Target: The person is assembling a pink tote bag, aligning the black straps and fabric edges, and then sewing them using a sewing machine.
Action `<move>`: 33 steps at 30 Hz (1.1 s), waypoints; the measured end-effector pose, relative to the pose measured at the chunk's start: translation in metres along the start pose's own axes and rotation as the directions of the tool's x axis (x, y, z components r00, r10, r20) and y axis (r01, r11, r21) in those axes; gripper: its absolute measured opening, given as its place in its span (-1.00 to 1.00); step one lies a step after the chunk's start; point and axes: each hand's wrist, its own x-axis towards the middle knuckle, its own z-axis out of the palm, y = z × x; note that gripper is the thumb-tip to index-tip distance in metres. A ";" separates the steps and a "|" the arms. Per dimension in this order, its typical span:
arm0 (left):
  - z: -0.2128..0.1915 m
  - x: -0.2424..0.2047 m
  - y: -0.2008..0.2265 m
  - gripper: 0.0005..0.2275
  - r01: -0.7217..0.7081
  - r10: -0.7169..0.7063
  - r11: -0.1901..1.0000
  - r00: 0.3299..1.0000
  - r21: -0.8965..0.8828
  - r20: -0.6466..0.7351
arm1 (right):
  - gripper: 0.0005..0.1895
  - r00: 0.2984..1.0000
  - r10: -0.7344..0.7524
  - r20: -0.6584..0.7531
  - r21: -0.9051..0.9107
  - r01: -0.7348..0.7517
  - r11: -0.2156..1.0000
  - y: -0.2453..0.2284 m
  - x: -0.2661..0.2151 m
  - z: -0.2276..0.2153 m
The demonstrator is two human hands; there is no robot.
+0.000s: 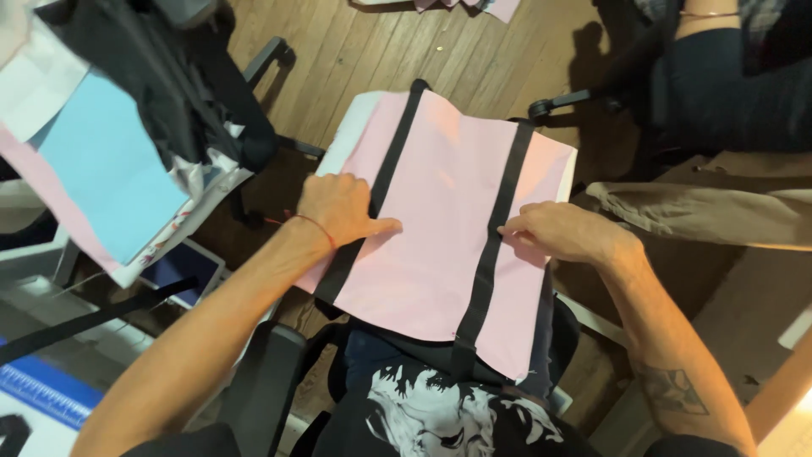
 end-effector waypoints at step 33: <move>0.032 -0.057 0.000 -0.66 0.106 -0.241 0.296 0.970 -0.949 0.033 | -0.40 0.986 0.042 -0.163 0.157 -0.016 0.987 -0.007 0.023 -0.036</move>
